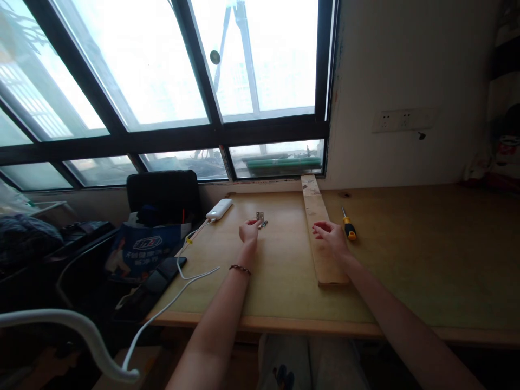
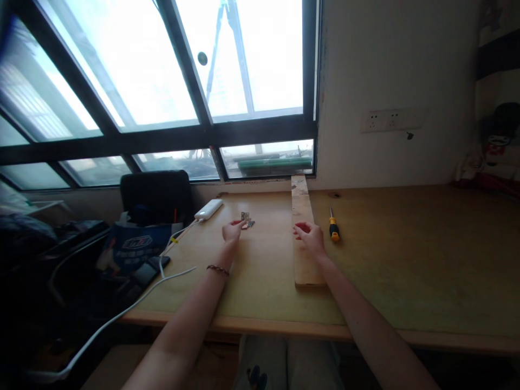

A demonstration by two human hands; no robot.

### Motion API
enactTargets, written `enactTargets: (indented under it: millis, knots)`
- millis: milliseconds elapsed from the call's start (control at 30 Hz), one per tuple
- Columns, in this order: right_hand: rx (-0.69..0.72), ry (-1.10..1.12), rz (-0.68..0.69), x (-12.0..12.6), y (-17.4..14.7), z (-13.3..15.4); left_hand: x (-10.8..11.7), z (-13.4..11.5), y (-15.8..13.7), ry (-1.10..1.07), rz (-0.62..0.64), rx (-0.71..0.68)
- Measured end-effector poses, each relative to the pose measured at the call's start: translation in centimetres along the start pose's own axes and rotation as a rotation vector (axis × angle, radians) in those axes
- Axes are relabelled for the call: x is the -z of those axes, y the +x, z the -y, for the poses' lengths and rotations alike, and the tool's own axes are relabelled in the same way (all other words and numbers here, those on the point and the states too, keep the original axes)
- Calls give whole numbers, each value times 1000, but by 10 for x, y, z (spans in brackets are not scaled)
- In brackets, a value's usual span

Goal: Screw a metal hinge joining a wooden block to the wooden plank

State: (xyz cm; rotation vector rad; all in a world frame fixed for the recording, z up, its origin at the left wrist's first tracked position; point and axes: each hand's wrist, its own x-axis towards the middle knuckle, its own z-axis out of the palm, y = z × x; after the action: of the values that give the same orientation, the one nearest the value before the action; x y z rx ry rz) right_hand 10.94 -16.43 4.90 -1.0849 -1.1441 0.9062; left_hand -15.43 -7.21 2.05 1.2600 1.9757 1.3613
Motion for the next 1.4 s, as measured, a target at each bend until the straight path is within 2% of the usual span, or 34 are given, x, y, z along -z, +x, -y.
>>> enactTargets:
  millis: [100,233,700,1300,1400]
  knots:
    - [-4,-2,-18,1,1,4,10,16,28,202,-80,60]
    - [4,-10,-32,3,3,2,9,30,40,333,-96,18]
    - [38,-75,-27,3,6,-5,6,27,35,494,-102,25]
    - [25,-121,-8,1,5,-10,9,17,26,499,-33,-57]
    - [42,-181,-48,3,7,-15,6,19,28,514,-43,-58]
